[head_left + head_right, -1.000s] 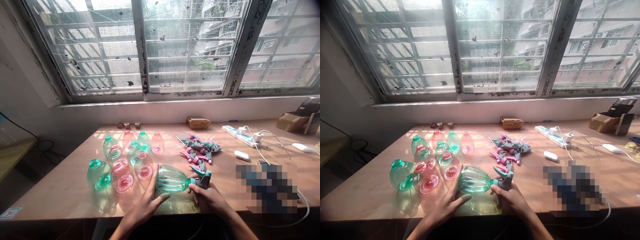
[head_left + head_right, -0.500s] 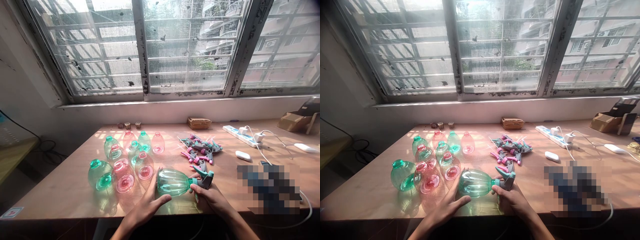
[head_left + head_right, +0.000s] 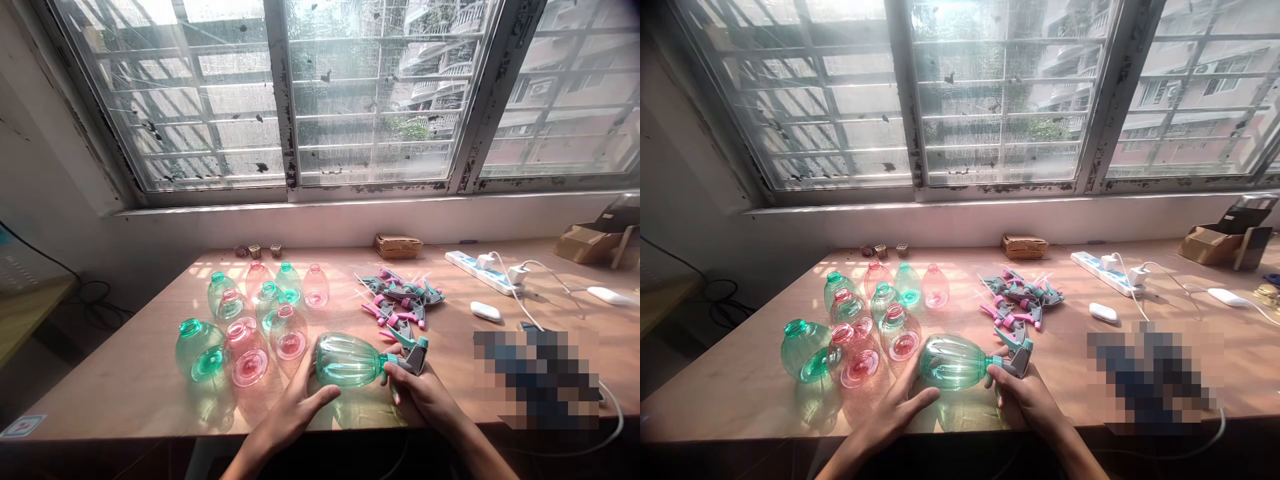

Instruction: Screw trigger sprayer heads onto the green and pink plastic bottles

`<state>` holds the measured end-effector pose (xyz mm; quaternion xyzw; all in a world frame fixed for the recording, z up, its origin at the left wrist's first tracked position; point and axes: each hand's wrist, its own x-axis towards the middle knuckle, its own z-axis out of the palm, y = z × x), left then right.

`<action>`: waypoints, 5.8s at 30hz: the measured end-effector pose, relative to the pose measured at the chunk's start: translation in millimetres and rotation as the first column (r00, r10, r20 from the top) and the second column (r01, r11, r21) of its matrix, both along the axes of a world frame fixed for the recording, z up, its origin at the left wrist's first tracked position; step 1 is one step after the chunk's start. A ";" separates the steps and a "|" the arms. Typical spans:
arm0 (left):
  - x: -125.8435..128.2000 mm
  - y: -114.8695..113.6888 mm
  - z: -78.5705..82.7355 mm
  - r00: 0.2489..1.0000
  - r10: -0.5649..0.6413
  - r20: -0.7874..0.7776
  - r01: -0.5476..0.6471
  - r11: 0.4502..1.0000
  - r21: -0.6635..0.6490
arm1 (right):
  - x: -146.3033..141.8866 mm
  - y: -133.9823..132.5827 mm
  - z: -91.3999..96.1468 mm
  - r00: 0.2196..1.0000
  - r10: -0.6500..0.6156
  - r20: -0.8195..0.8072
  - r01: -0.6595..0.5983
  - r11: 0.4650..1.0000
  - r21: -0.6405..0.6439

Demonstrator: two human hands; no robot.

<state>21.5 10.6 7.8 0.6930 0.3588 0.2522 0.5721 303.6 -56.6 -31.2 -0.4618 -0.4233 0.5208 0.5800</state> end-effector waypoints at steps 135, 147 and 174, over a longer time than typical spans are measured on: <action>2.7 -2.2 8.0 1.000 -0.019 -0.021 0.019 0.999 0.030 | -6.1 -6.2 7.4 0.996 -0.084 -0.012 0.084 0.996 -0.044; -2.3 -4.7 7.9 1.000 -0.013 0.003 0.013 1.000 0.027 | -2.0 -6.0 13.9 0.994 -0.004 0.109 0.005 1.000 -0.011; 7.7 0.8 -10.3 0.994 0.072 0.084 -0.080 0.993 0.090 | 0.5 4.3 -4.3 0.982 -0.081 0.171 0.088 0.996 -0.034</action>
